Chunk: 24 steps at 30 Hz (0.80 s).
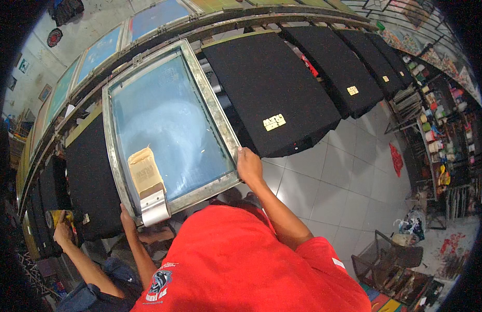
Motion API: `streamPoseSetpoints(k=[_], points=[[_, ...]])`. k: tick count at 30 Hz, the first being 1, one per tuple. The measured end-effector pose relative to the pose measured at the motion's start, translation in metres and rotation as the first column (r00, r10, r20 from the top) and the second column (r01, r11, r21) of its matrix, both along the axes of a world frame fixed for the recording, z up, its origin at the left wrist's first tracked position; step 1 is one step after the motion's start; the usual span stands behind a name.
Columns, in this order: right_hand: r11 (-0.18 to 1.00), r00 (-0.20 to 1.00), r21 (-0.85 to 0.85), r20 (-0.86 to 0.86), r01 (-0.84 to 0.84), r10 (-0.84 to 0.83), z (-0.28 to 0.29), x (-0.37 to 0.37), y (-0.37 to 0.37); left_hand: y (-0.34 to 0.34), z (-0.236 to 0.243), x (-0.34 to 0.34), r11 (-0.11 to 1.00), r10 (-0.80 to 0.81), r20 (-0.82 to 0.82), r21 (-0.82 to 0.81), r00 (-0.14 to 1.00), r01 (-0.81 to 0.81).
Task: The person performs screen printing by manually dragging a squeegee with white ink across a screen over several black t-shirts on a long printing table, then moves to a separate station to replenish ink in a container using a spatula.
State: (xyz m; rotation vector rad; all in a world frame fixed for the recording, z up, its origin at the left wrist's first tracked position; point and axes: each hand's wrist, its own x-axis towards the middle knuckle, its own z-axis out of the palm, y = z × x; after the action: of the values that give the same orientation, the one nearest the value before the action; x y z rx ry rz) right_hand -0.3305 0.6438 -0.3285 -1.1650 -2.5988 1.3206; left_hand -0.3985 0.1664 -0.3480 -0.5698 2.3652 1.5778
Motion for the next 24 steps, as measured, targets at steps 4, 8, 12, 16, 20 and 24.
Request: streamPoseSetpoints(k=[4,8,12,16,20,24], points=[[1.000,1.000,-0.014,-0.019,-0.008,0.007,-0.001,0.003,-0.004,-0.012,-0.011,-0.004,1.000,0.003,0.036,-0.009,0.999,-0.002],[1.000,1.000,0.022,0.006,-0.016,0.016,-0.006,0.000,-0.001,-0.009,-0.014,-0.008,0.995,0.026,0.043,0.096,0.999,-0.030],[1.000,1.000,0.021,0.005,0.004,-0.004,-0.002,-0.002,-0.003,-0.004,-0.006,-0.005,0.991,0.050,0.023,0.120,0.998,-0.052],[0.998,0.999,0.057,-0.032,0.011,-0.009,-0.005,-0.002,-0.003,-0.016,-0.015,-0.002,0.987,0.061,0.039,0.149,0.997,-0.067],[0.995,0.999,0.100,-0.041,0.010,-0.006,-0.014,0.007,-0.004,-0.010,-0.010,-0.001,1.000,0.028,-0.039,0.010,0.999,-0.027],[0.995,0.998,0.079,-0.005,0.055,-0.055,-0.013,0.009,-0.007,-0.003,-0.012,-0.002,0.996,-0.033,-0.076,-0.079,0.997,0.027]])
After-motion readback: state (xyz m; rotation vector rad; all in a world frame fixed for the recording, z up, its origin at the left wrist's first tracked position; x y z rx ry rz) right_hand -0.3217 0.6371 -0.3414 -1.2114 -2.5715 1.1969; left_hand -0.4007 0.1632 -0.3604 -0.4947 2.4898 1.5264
